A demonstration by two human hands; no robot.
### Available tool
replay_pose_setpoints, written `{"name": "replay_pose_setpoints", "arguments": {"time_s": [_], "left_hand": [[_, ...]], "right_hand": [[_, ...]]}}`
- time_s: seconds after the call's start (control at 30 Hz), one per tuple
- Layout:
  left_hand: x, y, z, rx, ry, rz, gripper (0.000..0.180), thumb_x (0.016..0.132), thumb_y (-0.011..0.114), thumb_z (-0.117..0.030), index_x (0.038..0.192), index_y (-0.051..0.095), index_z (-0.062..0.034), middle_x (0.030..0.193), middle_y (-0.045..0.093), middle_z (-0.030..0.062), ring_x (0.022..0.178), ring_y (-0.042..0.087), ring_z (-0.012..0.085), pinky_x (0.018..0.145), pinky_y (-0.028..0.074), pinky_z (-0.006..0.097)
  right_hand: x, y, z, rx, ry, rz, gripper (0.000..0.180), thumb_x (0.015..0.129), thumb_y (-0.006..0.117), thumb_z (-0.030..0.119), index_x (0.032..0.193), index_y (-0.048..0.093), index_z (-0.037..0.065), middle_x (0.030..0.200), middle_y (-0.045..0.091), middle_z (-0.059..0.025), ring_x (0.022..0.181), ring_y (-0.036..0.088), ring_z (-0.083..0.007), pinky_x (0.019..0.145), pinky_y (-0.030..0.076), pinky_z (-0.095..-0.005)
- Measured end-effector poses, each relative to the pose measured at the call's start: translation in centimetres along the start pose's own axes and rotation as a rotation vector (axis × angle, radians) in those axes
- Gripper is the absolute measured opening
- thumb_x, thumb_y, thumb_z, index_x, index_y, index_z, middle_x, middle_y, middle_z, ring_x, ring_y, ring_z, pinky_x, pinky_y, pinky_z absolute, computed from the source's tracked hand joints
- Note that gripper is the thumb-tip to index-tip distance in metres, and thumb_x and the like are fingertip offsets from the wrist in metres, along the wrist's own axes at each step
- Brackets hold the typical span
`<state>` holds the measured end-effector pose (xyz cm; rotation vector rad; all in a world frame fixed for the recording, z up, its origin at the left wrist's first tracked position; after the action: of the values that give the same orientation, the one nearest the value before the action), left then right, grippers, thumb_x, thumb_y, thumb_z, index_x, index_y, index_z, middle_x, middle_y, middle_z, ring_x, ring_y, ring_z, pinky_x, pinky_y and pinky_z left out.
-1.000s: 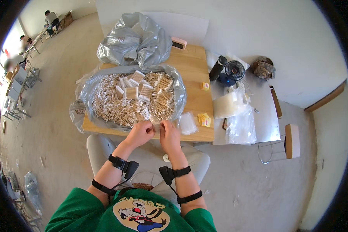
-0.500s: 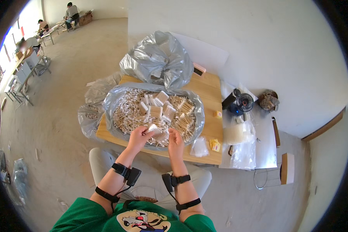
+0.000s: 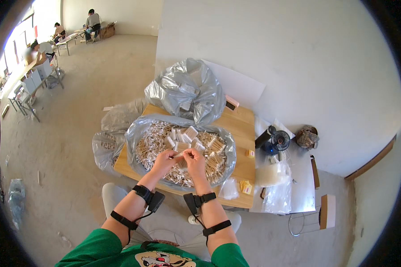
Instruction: Packaging small wooden sticks into individual clear plastic packets.
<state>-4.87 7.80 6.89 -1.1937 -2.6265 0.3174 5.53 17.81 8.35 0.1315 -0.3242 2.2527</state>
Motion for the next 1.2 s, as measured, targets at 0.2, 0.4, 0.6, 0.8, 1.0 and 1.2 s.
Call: {"name": "replay_pose_setpoints", "arguments": {"time_s": [0.2, 0.4, 0.6, 0.8, 1.0, 1.2], "left_hand": [[0.6, -0.7, -1.5, -0.041, 0.044, -0.155, 0.021, 0.074, 0.073, -0.019, 0.078, 0.066, 0.0006, 0.074, 0.058, 0.0099, 0.067, 0.057, 0.0198, 0.06, 0.043, 0.029], [1.1, -1.2, -2.2, -0.104, 0.105, -0.327, 0.017, 0.074, 0.072, -0.014, 0.073, 0.065, 0.0014, 0.071, 0.056, 0.0065, 0.065, 0.054, 0.0149, 0.058, 0.042, 0.027], [-0.6, 0.9, 1.5, -0.563, -0.216, -0.326, 0.017, 0.079, 0.07, -0.014, 0.075, 0.062, 0.0015, 0.067, 0.056, 0.0004, 0.061, 0.047, 0.0061, 0.055, 0.038, 0.022], [-2.4, 1.1, 0.5, -0.355, -0.125, -0.313, 0.019, 0.08, 0.068, -0.016, 0.076, 0.061, 0.0009, 0.062, 0.057, 0.003, 0.057, 0.05, 0.0097, 0.053, 0.04, 0.026], [-3.7, 1.5, -1.2, -0.093, 0.054, -0.303, 0.02, 0.081, 0.064, -0.016, 0.073, 0.057, 0.0008, 0.061, 0.058, 0.0126, 0.055, 0.055, 0.024, 0.055, 0.043, 0.034], [-4.2, 1.2, -0.4, -0.072, 0.023, -0.422, 0.024, 0.083, 0.063, -0.019, 0.074, 0.054, 0.001, 0.06, 0.055, 0.0113, 0.052, 0.049, 0.0229, 0.052, 0.041, 0.035]], "right_hand": [[0.7, -0.2, 0.4, -0.072, 0.061, -0.028, 0.006, 0.085, 0.061, 0.01, 0.085, 0.063, 0.004, 0.074, 0.058, 0.0019, 0.07, 0.051, -0.0049, 0.065, 0.041, -0.0205], [-1.4, -1.8, -3.2, 0.236, 0.05, -0.155, 0.024, 0.091, 0.055, 0.024, 0.105, 0.053, 0.005, 0.092, 0.058, -0.0032, 0.085, 0.052, -0.0088, 0.068, 0.045, -0.0254], [-5.0, 0.1, -4.8, 0.69, 0.377, -0.179, 0.03, 0.095, 0.044, 0.038, 0.095, 0.049, 0.009, 0.085, 0.057, -0.003, 0.07, 0.054, -0.0119, 0.061, 0.046, -0.0276], [-5.3, -2.7, -4.5, 0.313, 0.305, -0.339, 0.035, 0.097, 0.039, 0.036, 0.089, 0.048, 0.004, 0.067, 0.051, -0.0062, 0.063, 0.054, -0.0154, 0.053, 0.043, -0.0319], [-5.6, -4.3, -2.0, -0.277, -0.035, -0.464, 0.036, 0.096, 0.042, 0.03, 0.083, 0.053, -0.002, 0.065, 0.05, -0.0109, 0.059, 0.045, -0.0207, 0.056, 0.037, -0.0352], [-6.1, -4.6, -3.1, -0.171, 0.051, -0.494, 0.037, 0.094, 0.044, 0.029, 0.078, 0.051, -0.002, 0.069, 0.052, -0.0212, 0.061, 0.049, -0.0346, 0.058, 0.038, -0.0409]]}}
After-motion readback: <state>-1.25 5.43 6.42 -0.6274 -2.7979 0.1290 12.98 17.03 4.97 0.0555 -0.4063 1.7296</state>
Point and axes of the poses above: each hand's wrist, its own x-axis towards the middle knuckle, its own y-axis out of the palm, z = x × y, the point moved 8 cm from there along x, towards the middle knuckle
